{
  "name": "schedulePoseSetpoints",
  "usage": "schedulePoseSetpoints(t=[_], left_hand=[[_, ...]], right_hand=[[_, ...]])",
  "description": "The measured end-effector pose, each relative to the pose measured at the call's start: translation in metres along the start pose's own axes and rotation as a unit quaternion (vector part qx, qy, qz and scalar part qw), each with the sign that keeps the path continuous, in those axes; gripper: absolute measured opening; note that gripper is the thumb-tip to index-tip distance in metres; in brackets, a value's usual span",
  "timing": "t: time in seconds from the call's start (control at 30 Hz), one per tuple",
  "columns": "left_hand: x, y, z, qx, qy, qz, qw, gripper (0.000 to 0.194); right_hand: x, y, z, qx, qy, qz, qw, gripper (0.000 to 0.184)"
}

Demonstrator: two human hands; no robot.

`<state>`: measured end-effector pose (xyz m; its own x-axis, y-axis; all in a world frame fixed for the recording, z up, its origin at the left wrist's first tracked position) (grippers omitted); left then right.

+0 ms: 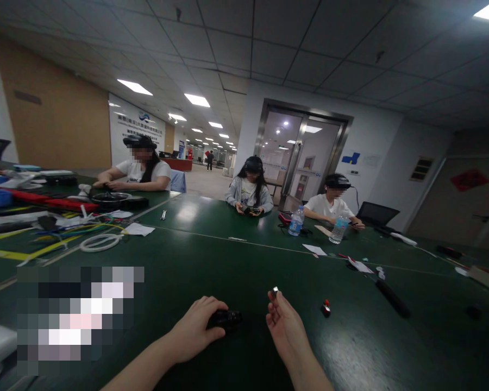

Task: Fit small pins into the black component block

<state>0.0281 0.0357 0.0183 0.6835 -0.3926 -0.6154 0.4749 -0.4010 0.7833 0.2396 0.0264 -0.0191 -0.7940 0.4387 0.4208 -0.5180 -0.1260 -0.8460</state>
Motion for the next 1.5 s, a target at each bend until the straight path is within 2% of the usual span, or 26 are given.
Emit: schedulePoseSetpoints(t=[0.33,0.57,0.7,0.77,0.83,0.93,1.03,1.23,1.5], left_hand=[[0.001,-0.005,0.001,0.003,-0.005,-0.006,1.000,0.044],[0.001,-0.001,0.001,0.005,-0.009,-0.006,1.000,0.039],[0.001,-0.001,0.001,0.001,-0.011,-0.003,1.000,0.041],[0.001,-0.002,0.001,-0.004,-0.014,-0.004,1.000,0.042],[0.000,-0.003,0.002,-0.006,-0.013,-0.003,1.000,0.042],[0.000,-0.001,0.003,0.007,-0.009,-0.001,1.000,0.042],[-0.001,0.003,0.003,0.025,-0.003,-0.007,1.000,0.040],[-0.003,0.012,0.004,0.029,-0.001,-0.017,0.999,0.039],[-0.001,0.007,0.002,0.042,0.006,-0.022,0.999,0.041]], right_hand=[[0.000,-0.006,0.004,-0.016,0.030,0.022,0.999,0.027],[-0.019,-0.019,-0.002,-0.058,0.089,0.001,0.994,0.026],[-0.029,-0.023,-0.006,-0.071,0.111,0.005,0.991,0.032],[-0.028,-0.023,-0.005,-0.075,0.111,0.028,0.991,0.036],[-0.021,-0.023,0.000,-0.097,0.103,0.102,0.985,0.040],[-0.001,-0.026,0.011,-0.179,0.069,0.260,0.946,0.043],[0.020,-0.022,0.021,-0.239,-0.003,0.331,0.913,0.042],[0.038,-0.007,0.031,-0.261,-0.083,0.421,0.865,0.031],[0.057,-0.006,0.052,-0.293,-0.152,0.570,0.753,0.018]])
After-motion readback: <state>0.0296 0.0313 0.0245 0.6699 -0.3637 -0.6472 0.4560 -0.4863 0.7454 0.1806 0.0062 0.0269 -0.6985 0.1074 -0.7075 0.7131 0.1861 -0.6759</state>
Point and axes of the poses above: each hand's wrist, its own z-axis away from the middle knuckle, its own x-axis out of the palm, y = z × x, the point moved 6 cm from there along -z, towards the middle knuckle, and after that the axes turned 9 degrees about z, right-handed, at the moved point
